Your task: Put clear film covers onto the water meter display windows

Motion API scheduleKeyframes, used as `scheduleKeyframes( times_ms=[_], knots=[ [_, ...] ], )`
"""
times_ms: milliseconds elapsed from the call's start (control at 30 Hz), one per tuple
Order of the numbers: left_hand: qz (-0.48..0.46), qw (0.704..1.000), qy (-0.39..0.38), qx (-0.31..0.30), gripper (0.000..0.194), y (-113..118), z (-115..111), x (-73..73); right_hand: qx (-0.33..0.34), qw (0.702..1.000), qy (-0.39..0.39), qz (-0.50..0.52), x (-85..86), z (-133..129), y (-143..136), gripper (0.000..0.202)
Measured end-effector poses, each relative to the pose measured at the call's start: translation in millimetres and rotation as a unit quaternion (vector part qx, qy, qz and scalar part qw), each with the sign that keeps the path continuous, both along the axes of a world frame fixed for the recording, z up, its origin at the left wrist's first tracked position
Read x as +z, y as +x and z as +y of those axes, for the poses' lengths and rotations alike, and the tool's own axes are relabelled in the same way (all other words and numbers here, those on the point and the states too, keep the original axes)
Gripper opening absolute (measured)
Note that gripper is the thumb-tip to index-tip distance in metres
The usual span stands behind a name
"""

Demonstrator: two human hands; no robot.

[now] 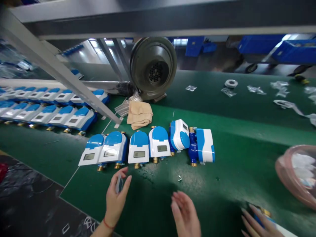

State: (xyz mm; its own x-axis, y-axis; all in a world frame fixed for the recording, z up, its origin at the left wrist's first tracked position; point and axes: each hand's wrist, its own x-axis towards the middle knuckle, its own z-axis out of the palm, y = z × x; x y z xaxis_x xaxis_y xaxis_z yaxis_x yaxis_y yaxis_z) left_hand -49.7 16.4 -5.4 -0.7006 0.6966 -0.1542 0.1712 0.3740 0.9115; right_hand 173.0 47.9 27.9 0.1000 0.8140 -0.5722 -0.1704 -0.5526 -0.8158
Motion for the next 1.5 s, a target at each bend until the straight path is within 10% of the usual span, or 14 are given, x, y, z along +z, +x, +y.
scheduleKeyframes(
  times_ms=[200, 433, 733, 900, 1033, 1133, 1233, 1333, 1400, 1500],
  knots=[
    [0.050, 0.999, 0.007, -0.020, 0.022, -12.8, 53.7, -0.1, -0.009, 0.986, -0.150, 0.069, -24.7, 91.9, -110.9, 0.038],
    [0.019, 0.998, -0.048, 0.025, 0.024, -23.0, 78.6, -11.4, 0.026, 0.980, -0.197, -0.029, -34.1, 124.3, -128.1, 0.028],
    [-0.020, 0.995, -0.081, -0.047, 0.033, -5.9, -17.5, 15.5, 0.200, 0.939, 0.030, -0.278, -0.7, 76.0, -94.4, 0.029],
    [-0.050, 0.940, -0.094, -0.324, 0.037, -54.8, -29.5, 44.8, 0.469, 0.774, 0.264, -0.334, 20.9, 135.1, -92.4, 0.033],
    [-0.065, 0.795, -0.129, -0.590, 0.030, -77.7, 34.9, 45.9, 0.653, 0.591, 0.330, -0.339, 5.5, 198.1, -138.9, 0.030],
    [-0.058, 0.724, -0.137, -0.674, 0.026, -71.7, 75.2, 37.0, 0.730, 0.478, 0.340, -0.350, -10.6, 216.6, -172.8, 0.028],
    [-0.028, 0.772, -0.090, -0.628, 0.019, -64.3, 67.2, 32.2, 0.776, 0.395, 0.333, -0.362, -20.3, 210.5, -185.2, 0.028],
    [-0.011, 0.897, -0.030, -0.441, 0.019, -53.8, 14.5, 24.6, 0.802, 0.355, 0.306, -0.371, -22.7, 191.4, -177.5, 0.029],
    [-0.008, 0.971, -0.010, -0.237, 0.024, -39.7, -26.2, 12.9, 0.807, 0.358, 0.281, -0.376, -20.8, 176.2, -164.9, 0.030],
    [-0.058, 0.998, 0.007, 0.010, 0.024, -15.0, -68.6, -12.2, 0.791, 0.408, 0.247, -0.383, -14.9, 151.4, -136.3, 0.028]
  ],
)
